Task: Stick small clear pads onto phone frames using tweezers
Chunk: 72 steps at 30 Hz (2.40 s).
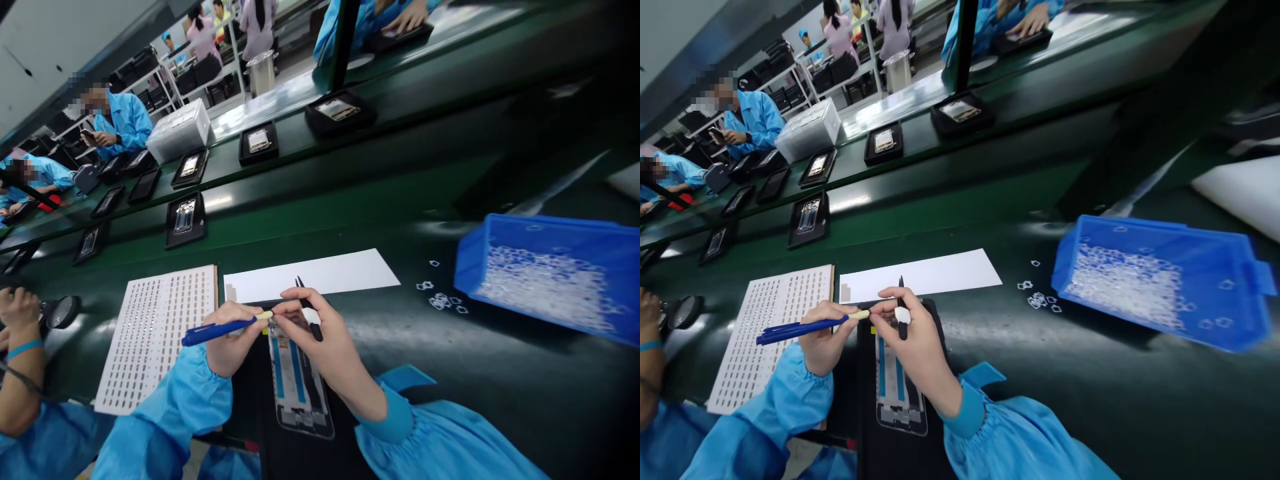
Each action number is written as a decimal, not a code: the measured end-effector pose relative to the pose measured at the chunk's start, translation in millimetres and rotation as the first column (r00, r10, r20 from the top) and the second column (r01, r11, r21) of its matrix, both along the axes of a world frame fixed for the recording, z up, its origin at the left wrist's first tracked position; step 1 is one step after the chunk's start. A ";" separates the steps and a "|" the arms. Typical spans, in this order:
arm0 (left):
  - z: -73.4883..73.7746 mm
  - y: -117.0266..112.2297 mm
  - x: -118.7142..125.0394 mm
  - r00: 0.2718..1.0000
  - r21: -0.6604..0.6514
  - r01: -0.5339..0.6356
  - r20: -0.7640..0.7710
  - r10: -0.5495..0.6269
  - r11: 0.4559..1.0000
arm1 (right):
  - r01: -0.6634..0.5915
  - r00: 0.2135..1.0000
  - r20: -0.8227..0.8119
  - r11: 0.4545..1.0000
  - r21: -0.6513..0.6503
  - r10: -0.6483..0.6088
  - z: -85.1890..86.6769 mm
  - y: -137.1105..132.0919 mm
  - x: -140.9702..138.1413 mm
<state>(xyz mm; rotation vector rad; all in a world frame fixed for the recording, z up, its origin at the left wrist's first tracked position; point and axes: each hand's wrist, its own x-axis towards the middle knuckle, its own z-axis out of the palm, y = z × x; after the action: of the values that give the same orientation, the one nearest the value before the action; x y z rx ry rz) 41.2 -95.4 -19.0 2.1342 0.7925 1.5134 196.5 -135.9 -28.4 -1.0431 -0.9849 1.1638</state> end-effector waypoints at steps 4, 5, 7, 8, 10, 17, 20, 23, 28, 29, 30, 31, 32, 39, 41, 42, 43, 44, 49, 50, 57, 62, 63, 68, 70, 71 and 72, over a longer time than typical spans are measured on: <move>2.0 -0.9 7.6 1.000 0.039 -0.002 -0.024 0.003 0.999 | 0.048 0.999 -0.013 0.999 0.003 -0.048 0.8 -0.7 1.5; 2.3 -1.2 9.5 1.000 0.030 0.002 -0.008 -0.002 1.000 | 0.055 0.998 -0.013 0.998 0.004 -0.055 1.1 -0.6 2.2; 2.7 -1.8 13.1 0.999 -0.035 0.005 0.050 -0.003 0.999 | 0.066 0.998 -0.007 0.998 0.006 -0.066 1.4 -0.5 4.2; 2.8 -2.1 14.9 0.996 -0.093 0.003 0.087 0.005 0.996 | 0.072 0.997 -0.003 0.997 0.009 -0.072 1.5 -0.4 5.4; 3.2 -2.5 18.5 0.986 -0.256 0.003 0.161 0.040 0.967 | 0.078 0.997 0.009 0.997 0.014 -0.078 1.7 -0.5 7.4; 4.8 0.2 28.7 0.946 -0.618 0.121 0.309 0.099 0.777 | 0.083 0.996 0.043 0.996 0.022 -0.084 1.1 -8.5 14.7; 5.1 0.5 27.4 0.936 -0.618 0.143 0.337 0.096 0.773 | 0.217 0.964 0.152 0.976 0.026 -0.218 -1.9 -12.1 44.4; 5.1 0.5 21.7 0.939 -0.589 0.118 0.328 0.103 0.799 | 0.523 0.742 0.418 0.842 0.130 -0.525 -4.9 -13.6 106.7; 0.9 1.6 13.1 0.961 -0.569 0.069 0.257 0.098 0.820 | 0.630 0.123 0.910 0.740 0.236 -0.395 -10.8 -18.7 215.4; -0.8 1.5 12.2 0.966 -0.569 0.059 0.240 0.097 0.821 | 0.577 0.048 0.952 0.786 0.221 -0.302 -12.7 -19.1 226.1; -2.7 1.2 11.5 0.971 -0.567 0.045 0.218 0.098 0.822 | 0.524 -0.017 0.970 0.824 0.214 -0.241 -14.4 -19.1 231.3; -4.9 0.8 10.9 0.977 -0.564 0.026 0.188 0.098 0.825 | 0.482 -0.074 0.971 0.845 0.233 -0.226 -15.6 -18.8 231.0; -7.3 0.5 10.5 0.984 -0.560 0.004 0.150 0.096 0.828 | 0.454 -0.112 0.961 0.847 0.276 -0.252 -16.0 -18.3 225.5; -22.2 2.3 13.6 0.985 -0.485 -0.089 -0.173 0.005 0.870 | 0.124 0.397 0.833 0.922 0.367 -0.385 -16.2 -13.7 107.0; -25.2 4.0 15.3 0.979 -0.471 -0.087 -0.202 -0.011 0.878 | -0.026 0.490 0.841 0.960 0.279 -0.231 -22.5 -7.0 77.2; -26.2 4.7 15.8 0.979 -0.467 -0.084 -0.205 -0.015 0.880 | -0.063 0.509 0.841 0.967 0.247 -0.182 -26.1 -3.2 66.6; -26.8 5.4 16.2 0.979 -0.461 -0.081 -0.204 -0.016 0.884 | -0.081 0.518 0.842 0.972 0.222 -0.149 -29.6 0.4 58.9; -27.0 5.8 16.4 0.979 -0.455 -0.076 -0.201 -0.019 0.887 | -0.088 0.522 0.842 0.974 0.210 -0.135 -32.7 3.0 53.8; -25.3 5.1 15.6 0.972 -0.423 -0.032 -0.224 -0.070 0.906 | -0.115 0.555 0.826 0.973 0.200 -0.105 -43.0 -0.8 46.9; -25.2 4.6 15.4 0.966 -0.415 -0.025 -0.243 -0.085 0.910 | -0.119 0.571 0.815 0.972 0.203 -0.100 -44.9 -3.6 46.4; -24.6 0.7 13.8 0.909 -0.394 -0.001 -0.383 -0.163 0.919 | -0.119 0.685 0.726 0.974 0.191 -0.058 -54.2 -10.8 42.0; -23.1 -0.4 11.6 0.885 -0.423 -0.001 -0.422 -0.196 0.906 | -0.114 0.693 0.719 0.979 0.169 -0.043 -52.5 -10.7 42.2; -23.2 -0.3 11.3 0.880 -0.418 0.002 -0.432 -0.200 0.908 | -0.115 0.696 0.717 0.979 0.168 -0.041 -52.2 -10.8 42.1; -24.8 0.6 11.0 0.853 -0.354 0.004 -0.487 -0.188 0.935 | -0.105 0.709 0.704 0.982 0.157 -0.036 -52.3 -10.8 41.6; -24.9 0.1 11.5 0.843 -0.317 0.009 -0.507 -0.177 0.948 | -0.103 0.709 0.704 0.983 0.152 -0.035 -52.6 -10.7 41.6; -24.7 -0.5 12.0 0.837 -0.294 0.014 -0.520 -0.172 0.956 | -0.103 0.707 0.706 0.983 0.149 -0.033 -52.8 -10.6 41.7; -24.2 -1.3 12.5 0.829 -0.272 0.019 -0.533 -0.167 0.962 | -0.102 0.706 0.708 0.984 0.147 -0.033 -52.9 -10.5 41.8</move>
<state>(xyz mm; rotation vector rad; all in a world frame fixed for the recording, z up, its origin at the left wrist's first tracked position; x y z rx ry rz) 53.7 -96.7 -43.2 2.3832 0.9859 0.6782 238.3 -146.5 -81.3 -1.3667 -1.6903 0.6596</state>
